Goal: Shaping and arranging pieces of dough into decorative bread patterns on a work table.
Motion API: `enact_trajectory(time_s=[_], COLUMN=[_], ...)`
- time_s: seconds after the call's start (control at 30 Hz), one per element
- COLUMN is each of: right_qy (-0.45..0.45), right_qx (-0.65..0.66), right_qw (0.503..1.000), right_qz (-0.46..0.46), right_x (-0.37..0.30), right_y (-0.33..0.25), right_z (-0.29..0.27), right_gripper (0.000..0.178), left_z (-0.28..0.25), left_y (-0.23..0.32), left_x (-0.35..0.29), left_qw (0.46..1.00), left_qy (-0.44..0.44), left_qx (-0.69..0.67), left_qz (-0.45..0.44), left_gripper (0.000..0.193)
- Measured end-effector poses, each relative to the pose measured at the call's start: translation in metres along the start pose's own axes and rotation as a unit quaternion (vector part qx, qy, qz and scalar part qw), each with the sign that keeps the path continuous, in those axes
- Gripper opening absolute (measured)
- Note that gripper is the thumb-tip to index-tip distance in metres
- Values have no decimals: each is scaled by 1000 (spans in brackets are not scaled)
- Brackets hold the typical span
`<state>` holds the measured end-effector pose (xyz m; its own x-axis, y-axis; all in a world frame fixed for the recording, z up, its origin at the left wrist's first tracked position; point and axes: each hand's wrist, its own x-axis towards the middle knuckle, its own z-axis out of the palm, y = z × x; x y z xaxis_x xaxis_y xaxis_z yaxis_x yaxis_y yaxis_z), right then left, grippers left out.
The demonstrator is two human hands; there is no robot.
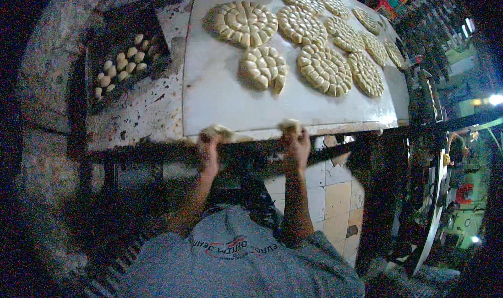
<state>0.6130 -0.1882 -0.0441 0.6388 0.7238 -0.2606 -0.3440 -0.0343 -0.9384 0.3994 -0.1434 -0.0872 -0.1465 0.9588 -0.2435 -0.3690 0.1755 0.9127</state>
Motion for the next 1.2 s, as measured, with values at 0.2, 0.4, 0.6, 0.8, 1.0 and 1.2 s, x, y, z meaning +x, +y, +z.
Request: enact_trajectory(time_s=[0.2,0.4,0.6,0.8,1.0,1.2], right_qy=[-104,20,-125,-112,-71,-179], right_qx=[-464,-593,-507,-567,-544,-535], right_qw=[871,724,751,703,773,747], right_qz=[-123,-352,-404,-415,-319,-352], right_x=[114,211,162,233,208,139], right_y=[16,14,45,4,20,16], right_z=[-47,-22,-13,-76,-6,-69], right_gripper=[52,29,16,21,22,20], left_z=[-2,65,99,29,117,48], left_y=[-17,-16,-47,-7,-69,-14], left_x=[85,165,87,155,170,93], left_qw=[765,740,677,666,763,695], left_qy=[-179,-16,-87,47,64,-56], left_qx=[556,565,655,636,551,614], left_qz=[272,365,325,388,331,369], left_gripper=[43,26,16,14,8,13])
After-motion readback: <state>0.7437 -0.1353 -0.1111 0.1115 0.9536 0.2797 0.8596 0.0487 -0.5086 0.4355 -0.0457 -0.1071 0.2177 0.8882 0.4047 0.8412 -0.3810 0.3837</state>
